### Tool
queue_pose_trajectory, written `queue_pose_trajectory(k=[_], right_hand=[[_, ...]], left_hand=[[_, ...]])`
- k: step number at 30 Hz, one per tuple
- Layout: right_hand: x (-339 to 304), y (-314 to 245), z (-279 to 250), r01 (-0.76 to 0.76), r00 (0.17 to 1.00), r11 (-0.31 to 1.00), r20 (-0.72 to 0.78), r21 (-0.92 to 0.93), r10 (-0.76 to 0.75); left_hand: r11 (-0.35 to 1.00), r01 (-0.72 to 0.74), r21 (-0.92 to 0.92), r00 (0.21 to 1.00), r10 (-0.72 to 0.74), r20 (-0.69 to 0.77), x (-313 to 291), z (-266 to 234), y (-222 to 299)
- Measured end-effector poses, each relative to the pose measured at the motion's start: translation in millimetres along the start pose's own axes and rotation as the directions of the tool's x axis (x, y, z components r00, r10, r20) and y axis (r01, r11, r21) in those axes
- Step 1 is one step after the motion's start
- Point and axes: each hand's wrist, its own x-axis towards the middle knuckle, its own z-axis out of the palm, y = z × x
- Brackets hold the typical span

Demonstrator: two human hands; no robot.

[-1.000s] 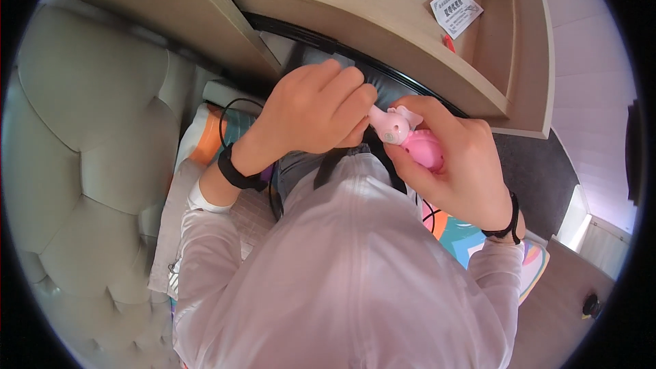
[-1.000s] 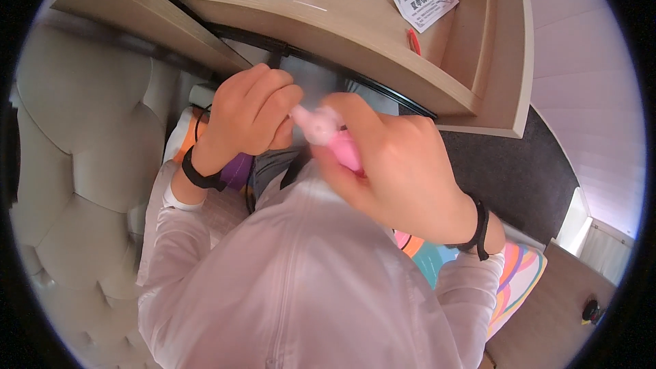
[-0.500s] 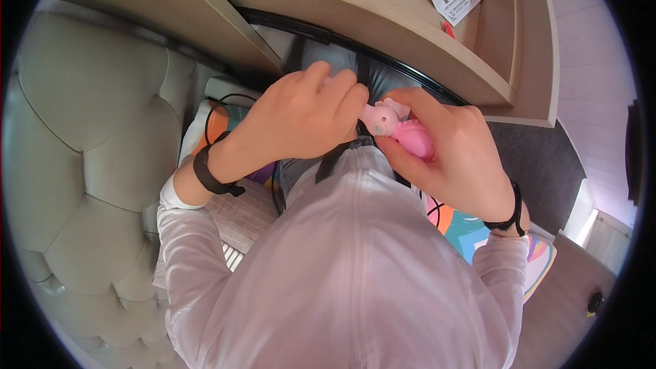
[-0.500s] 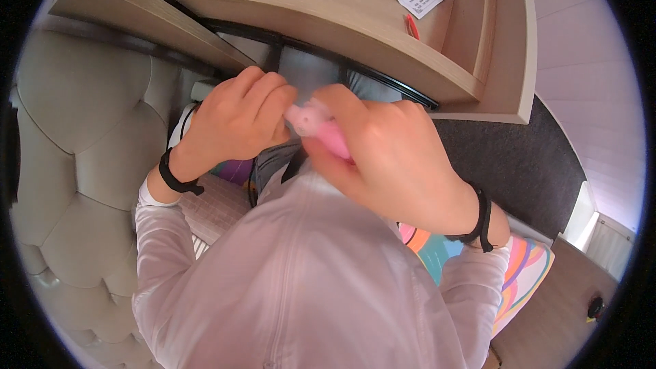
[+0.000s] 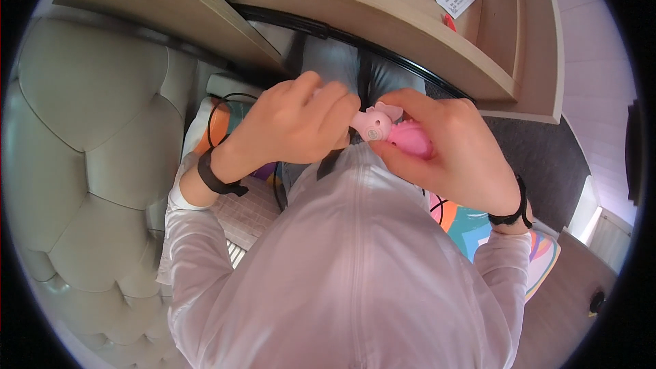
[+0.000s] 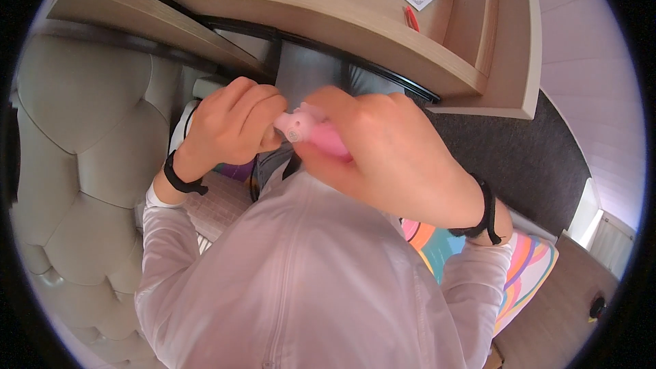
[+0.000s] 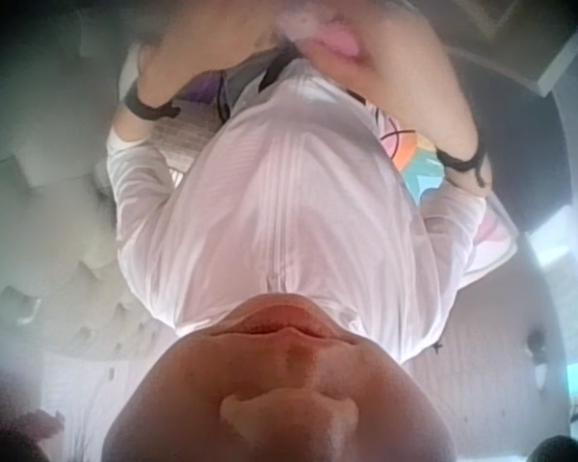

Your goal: The person uses a pair of tweezers to clean or repair the internal compartment of a pink toy wand while sitting at a desk.

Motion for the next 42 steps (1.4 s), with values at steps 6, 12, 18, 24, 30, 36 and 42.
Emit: queue_pose_trajectory(k=[6, 12, 18, 24, 30, 36, 42], right_hand=[[-3.8, 0.5, -1.5, -0.013, 1.000, 0.996, -0.019, 0.087, 0.015], [-6.5, 0.7, 1.8, 0.062, 0.997, 0.998, -0.054, -0.029, -0.064], [-7.5, 0.2, 3.7, 0.112, 0.988, 0.993, -0.105, -0.043, -0.116], [-8.8, -2.9, 7.1, 0.063, 0.993, 0.996, -0.095, -0.058, -0.069], [-7.5, -0.5, 8.4, 0.167, 0.970, 0.986, -0.184, 0.010, -0.162], [-14.0, 10.7, 15.6, 0.090, 0.987, 0.844, -0.159, 0.529, -0.005], [-8.2, 22.8, 23.8, 0.307, 0.913, 0.929, -0.340, 0.205, -0.226]], left_hand=[[0.977, 0.057, -0.204, 0.996, -0.070, -0.059, 1.2, 0.0, -3.9], [0.995, 0.049, -0.081, 0.998, -0.052, -0.037, 3.0, -1.4, -3.8], [0.994, 0.039, -0.101, 0.999, -0.039, -0.005, 5.4, -4.7, -2.7], [0.994, 0.073, -0.083, 0.997, -0.076, -0.030, 4.9, -1.0, 2.2], [0.940, 0.150, -0.306, 0.986, -0.119, 0.117, 3.1, -10.1, -2.3], [0.096, 0.248, -0.964, 0.818, -0.554, 0.156, 5.9, 5.9, 22.2], [-0.349, 0.145, -0.926, 0.825, -0.473, 0.307, 25.2, 13.3, 44.9]])
